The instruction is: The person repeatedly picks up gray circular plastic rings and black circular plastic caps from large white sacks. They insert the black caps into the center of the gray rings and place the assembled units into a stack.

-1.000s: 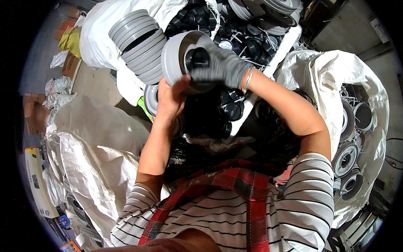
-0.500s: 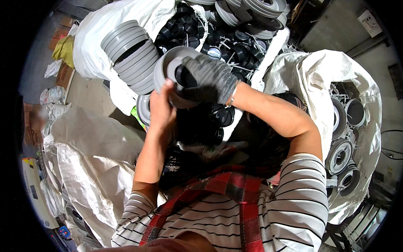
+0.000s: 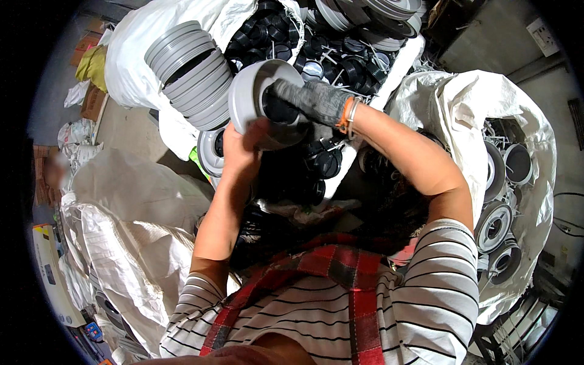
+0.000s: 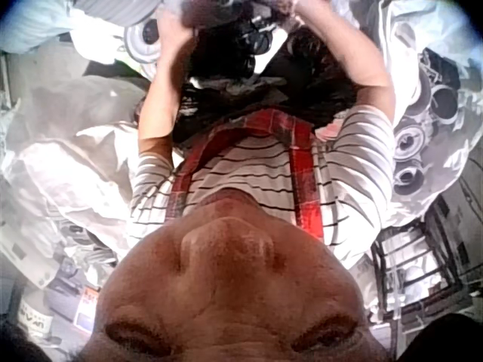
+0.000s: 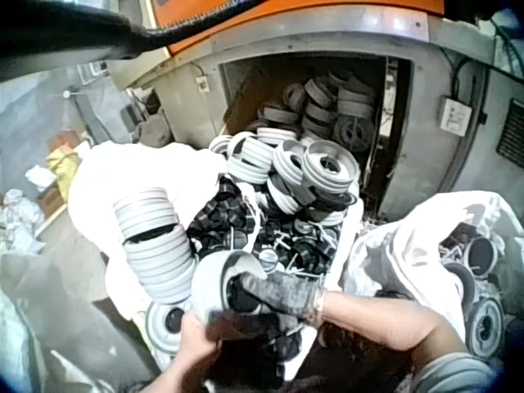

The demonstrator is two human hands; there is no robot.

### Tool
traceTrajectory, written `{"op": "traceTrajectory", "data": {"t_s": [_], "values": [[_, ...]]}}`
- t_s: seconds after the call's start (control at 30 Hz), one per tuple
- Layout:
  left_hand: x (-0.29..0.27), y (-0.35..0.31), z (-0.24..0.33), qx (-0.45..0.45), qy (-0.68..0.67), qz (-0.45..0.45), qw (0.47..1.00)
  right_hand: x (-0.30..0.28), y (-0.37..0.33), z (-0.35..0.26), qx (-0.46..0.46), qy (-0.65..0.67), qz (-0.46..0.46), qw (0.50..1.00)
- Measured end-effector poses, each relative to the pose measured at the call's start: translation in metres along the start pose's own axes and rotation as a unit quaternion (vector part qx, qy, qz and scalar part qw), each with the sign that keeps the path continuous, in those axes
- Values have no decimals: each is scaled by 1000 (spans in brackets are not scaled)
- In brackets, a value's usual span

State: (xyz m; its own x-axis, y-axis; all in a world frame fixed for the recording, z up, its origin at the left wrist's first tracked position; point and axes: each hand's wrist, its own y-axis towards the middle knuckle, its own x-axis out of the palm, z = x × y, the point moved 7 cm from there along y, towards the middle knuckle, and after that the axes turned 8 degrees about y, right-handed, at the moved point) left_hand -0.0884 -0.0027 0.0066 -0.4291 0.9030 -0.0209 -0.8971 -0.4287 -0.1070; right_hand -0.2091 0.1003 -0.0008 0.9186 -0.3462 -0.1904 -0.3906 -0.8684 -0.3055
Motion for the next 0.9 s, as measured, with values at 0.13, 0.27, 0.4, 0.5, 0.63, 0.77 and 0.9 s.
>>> {"op": "traceTrajectory", "data": {"t_s": [0.13,0.27,0.4,0.5,0.63,0.77,0.9], "values": [[5,3,1,4,18,-6,1000,-6,-13,-28,-294,-235,172,910],[3,2,-5,-20,-45,-40,998,2,-11,-31,-192,-242,93,946],[1,9,-11,-58,-141,-99,983,12,-18,-38,-251,-304,61,917],[3,10,-4,-93,-164,-141,972,11,-29,-44,-356,-332,103,867],[7,8,-10,-76,-201,-107,971,13,-24,-45,-333,-328,89,879],[10,11,-16,-119,-281,-61,950,19,-23,-41,-359,-381,178,833],[4,11,-19,-134,-259,-32,956,11,-15,-35,-339,-310,142,877]]}}
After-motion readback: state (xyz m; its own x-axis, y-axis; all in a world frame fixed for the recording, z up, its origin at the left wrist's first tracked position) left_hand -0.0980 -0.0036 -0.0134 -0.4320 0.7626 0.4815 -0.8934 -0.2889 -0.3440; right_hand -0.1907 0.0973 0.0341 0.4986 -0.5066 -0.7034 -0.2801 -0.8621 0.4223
